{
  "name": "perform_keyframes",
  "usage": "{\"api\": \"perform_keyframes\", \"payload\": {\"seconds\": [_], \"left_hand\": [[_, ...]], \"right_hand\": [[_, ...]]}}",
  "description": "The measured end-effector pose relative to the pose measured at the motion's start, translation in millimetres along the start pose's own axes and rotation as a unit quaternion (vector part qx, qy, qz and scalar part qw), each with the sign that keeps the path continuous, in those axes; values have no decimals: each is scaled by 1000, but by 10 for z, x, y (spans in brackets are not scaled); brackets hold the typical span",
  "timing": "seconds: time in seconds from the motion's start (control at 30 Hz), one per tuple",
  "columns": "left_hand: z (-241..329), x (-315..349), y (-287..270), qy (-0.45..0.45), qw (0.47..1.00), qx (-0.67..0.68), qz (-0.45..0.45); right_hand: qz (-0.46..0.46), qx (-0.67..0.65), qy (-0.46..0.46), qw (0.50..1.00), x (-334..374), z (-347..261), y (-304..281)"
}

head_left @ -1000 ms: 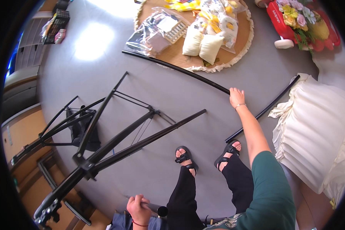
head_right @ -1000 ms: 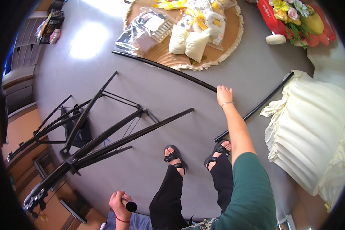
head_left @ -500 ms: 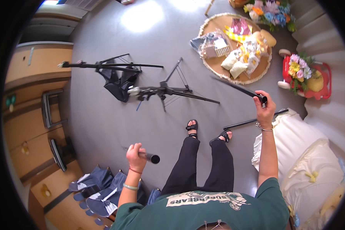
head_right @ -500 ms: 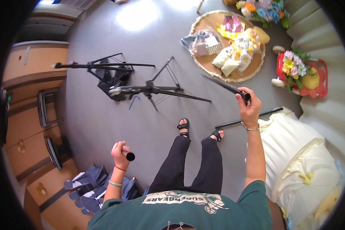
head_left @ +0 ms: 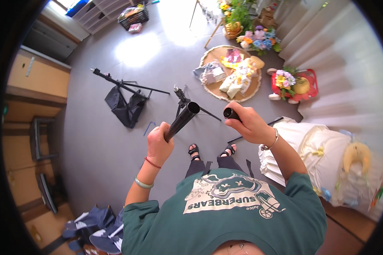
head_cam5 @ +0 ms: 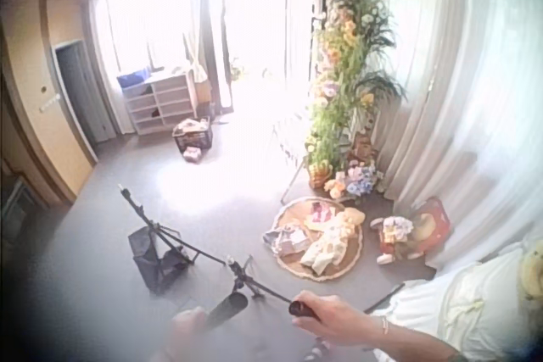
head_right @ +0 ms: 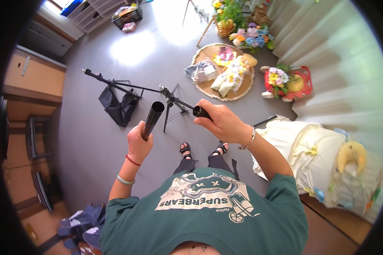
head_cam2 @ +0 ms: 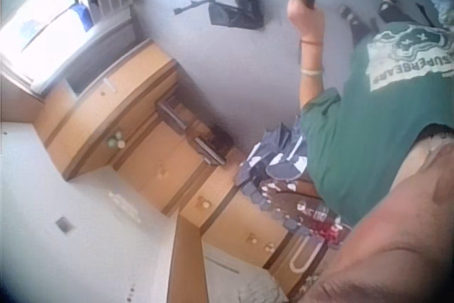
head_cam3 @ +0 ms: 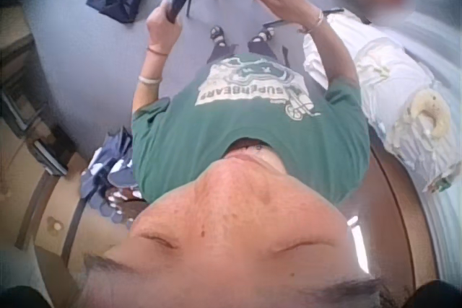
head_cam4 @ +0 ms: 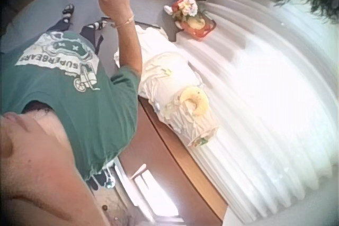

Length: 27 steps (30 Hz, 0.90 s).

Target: The person assembles a tripod by connecting multiple black metal poles. They align and insert the poles into each other, tighten the joints, and extend the legs to form a stable base. The person handles the poles and joints by hand throughout the process.

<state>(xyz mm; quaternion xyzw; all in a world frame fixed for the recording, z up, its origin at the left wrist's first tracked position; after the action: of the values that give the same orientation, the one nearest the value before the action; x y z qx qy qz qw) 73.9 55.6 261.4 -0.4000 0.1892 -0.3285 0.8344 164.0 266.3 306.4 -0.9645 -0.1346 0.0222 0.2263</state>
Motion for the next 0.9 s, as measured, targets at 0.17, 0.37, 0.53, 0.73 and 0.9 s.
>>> {"api": "perform_keyframes", "payload": {"seconds": [0.17,0.37,0.53,0.73,0.9], "left_hand": [[32,246,-58,54,998,15,-27],[27,585,-203,86,996,19,-25],[18,745,-342,99,995,29,7],[32,876,-449,83,995,15,45],[30,894,-441,77,995,-8,69]], "right_hand": [[9,19,30,999,94,-561,159],[-43,68,33,996,35,-1166,344],[-70,-22,-16,997,-65,-1380,416],[-115,-90,-36,989,-247,-1510,507],[-151,-93,7,984,-282,-1535,559]]}}
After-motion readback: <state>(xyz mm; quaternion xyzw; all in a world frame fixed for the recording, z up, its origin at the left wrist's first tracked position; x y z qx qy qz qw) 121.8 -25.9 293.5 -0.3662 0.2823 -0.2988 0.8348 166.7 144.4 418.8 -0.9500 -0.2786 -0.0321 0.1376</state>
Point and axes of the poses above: each hand's wrist, its own x-axis away from the middle knuckle, its own y-axis out of the palm, z = x × y, the point moved 10 cm from there along -x, towards the middle knuckle, and after that the axes turned 13 degrees about -z, right-handed, at the moved point
